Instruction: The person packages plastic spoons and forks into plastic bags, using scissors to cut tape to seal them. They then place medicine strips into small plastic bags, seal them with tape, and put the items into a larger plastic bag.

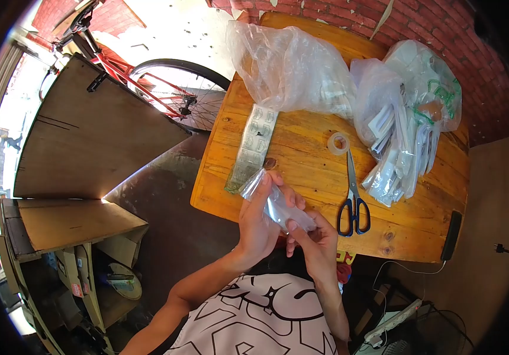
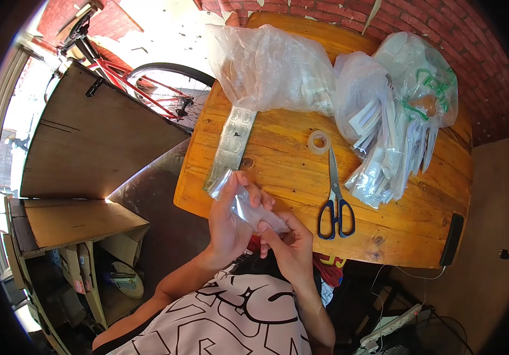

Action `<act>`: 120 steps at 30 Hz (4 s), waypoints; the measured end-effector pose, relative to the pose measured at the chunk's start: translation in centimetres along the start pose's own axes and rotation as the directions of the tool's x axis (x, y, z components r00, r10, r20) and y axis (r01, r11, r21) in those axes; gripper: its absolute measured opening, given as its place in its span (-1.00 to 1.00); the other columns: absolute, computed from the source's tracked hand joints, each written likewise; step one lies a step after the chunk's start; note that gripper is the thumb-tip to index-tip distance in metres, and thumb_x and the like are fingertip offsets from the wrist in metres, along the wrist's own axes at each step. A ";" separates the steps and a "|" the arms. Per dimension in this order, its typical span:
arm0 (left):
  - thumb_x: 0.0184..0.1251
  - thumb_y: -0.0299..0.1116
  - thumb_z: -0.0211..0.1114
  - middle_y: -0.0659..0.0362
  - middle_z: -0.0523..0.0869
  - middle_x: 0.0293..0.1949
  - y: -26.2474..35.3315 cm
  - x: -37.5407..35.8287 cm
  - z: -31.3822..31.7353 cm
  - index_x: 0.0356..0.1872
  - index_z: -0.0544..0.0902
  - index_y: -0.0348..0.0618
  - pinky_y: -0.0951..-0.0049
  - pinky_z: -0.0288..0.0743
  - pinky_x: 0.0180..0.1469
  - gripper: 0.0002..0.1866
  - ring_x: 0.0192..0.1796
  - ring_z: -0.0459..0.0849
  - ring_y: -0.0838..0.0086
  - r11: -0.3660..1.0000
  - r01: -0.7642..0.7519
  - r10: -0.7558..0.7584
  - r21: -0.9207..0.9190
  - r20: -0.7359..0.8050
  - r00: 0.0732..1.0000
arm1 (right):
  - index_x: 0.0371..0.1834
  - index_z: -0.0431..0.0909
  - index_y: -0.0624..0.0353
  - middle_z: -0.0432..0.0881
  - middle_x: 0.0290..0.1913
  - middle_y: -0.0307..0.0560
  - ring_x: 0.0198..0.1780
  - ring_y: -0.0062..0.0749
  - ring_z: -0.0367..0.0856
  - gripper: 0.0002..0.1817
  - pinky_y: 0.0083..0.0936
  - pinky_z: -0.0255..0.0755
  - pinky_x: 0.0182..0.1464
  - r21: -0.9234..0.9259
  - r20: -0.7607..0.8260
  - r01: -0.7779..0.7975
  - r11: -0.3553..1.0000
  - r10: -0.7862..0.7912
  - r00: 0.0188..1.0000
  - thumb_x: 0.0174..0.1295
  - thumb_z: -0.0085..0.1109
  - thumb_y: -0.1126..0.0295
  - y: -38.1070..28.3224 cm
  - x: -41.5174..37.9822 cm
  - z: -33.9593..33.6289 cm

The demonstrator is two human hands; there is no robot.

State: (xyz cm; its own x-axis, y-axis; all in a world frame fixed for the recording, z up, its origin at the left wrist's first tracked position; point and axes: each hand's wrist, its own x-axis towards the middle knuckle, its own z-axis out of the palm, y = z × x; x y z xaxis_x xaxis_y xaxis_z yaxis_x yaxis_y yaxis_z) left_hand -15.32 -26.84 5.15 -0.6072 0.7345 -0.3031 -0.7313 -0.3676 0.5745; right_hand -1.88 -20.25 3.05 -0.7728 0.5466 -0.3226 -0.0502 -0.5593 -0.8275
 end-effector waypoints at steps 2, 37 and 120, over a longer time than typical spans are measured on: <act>0.92 0.11 -0.03 0.21 0.56 -0.33 -0.3 -0.1 -0.9 0.07 0.45 0.05 0.21 0.64 0.16 -0.64 -0.05 0.69 0.27 0.999 -0.014 0.013 0.033 0.046 0.999 | 0.18 0.66 0.36 0.77 -0.11 -0.10 -0.22 -0.55 0.78 -0.76 -0.55 0.71 -0.25 -0.050 -0.033 0.067 0.997 -0.068 0.997 0.59 0.42 0.49 0.8 -0.4 0.1; 0.91 -0.04 0.06 -0.13 0.79 0.23 -1.1 -0.6 0.6 0.54 0.45 -0.15 0.35 0.77 0.15 -0.52 0.20 0.81 0.28 0.964 0.092 -0.130 0.248 0.141 0.981 | 0.26 0.56 0.36 0.82 -0.10 0.19 -0.25 -0.16 0.90 -0.71 -0.31 0.88 -0.30 0.054 -0.086 0.084 0.995 -0.079 0.993 0.72 0.21 0.34 -1.4 -1.2 -0.6; 0.14 -0.30 0.73 0.16 0.67 -0.06 0.3 7.3 2.1 -0.19 0.75 -0.06 0.16 0.53 0.22 -0.69 0.08 0.63 0.17 -0.111 -0.900 -0.349 0.421 0.832 0.432 | 0.42 0.57 0.43 0.86 -0.03 0.22 -0.22 -0.26 0.92 -0.62 -0.42 0.88 -0.20 -0.028 -0.539 0.126 0.992 -0.121 0.834 0.71 0.23 0.41 0.2 -8.1 -6.7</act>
State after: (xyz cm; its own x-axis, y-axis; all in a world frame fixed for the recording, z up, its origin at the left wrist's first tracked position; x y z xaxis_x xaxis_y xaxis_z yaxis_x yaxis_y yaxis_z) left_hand -19.33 -20.36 4.68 0.2514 0.9199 0.3010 0.7585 -0.3804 0.5291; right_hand 8.56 -20.62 2.42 -0.2976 0.8590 -0.4166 -0.1294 -0.4686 -0.8739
